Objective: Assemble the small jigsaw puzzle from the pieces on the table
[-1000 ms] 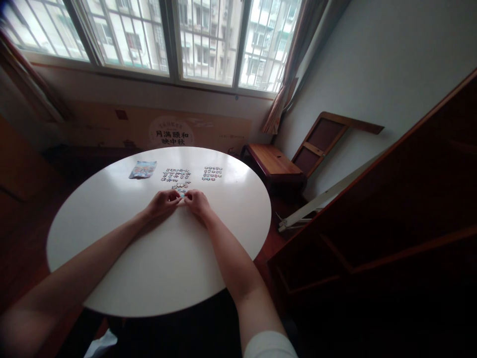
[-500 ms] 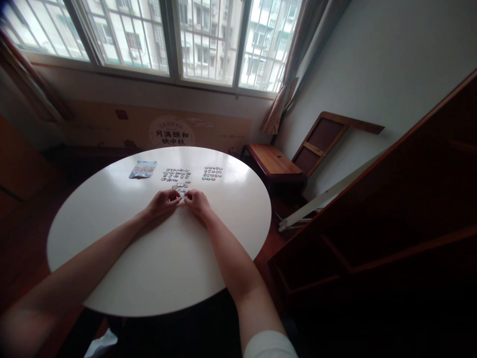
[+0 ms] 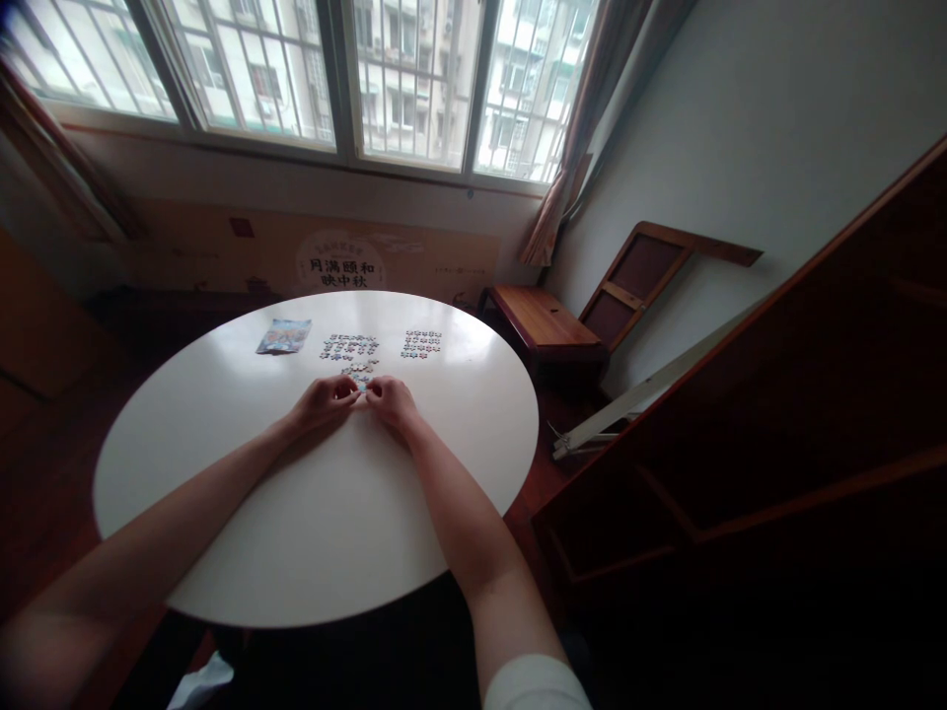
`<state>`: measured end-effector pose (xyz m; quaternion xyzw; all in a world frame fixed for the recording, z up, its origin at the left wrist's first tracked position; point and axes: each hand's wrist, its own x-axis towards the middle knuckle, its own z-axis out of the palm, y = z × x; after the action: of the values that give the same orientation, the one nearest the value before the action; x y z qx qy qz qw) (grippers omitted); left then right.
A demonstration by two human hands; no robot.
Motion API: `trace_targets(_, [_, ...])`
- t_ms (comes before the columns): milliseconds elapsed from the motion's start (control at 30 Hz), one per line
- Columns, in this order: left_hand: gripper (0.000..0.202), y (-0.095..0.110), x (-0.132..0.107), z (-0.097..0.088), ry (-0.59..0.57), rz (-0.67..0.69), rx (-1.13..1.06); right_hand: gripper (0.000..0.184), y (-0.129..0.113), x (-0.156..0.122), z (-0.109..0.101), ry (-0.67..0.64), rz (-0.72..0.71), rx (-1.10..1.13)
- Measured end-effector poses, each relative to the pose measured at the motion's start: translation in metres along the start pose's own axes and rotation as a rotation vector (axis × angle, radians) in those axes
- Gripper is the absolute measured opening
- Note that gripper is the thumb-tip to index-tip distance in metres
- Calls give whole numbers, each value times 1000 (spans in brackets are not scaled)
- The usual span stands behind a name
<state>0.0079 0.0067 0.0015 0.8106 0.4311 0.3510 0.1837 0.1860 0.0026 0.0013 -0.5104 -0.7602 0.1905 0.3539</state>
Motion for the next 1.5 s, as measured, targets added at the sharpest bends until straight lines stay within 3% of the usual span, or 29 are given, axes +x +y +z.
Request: trace_targets(1500, [21,-5,0,2,0,-3,-9,16,-2,-1,-1,-14,27,-3])
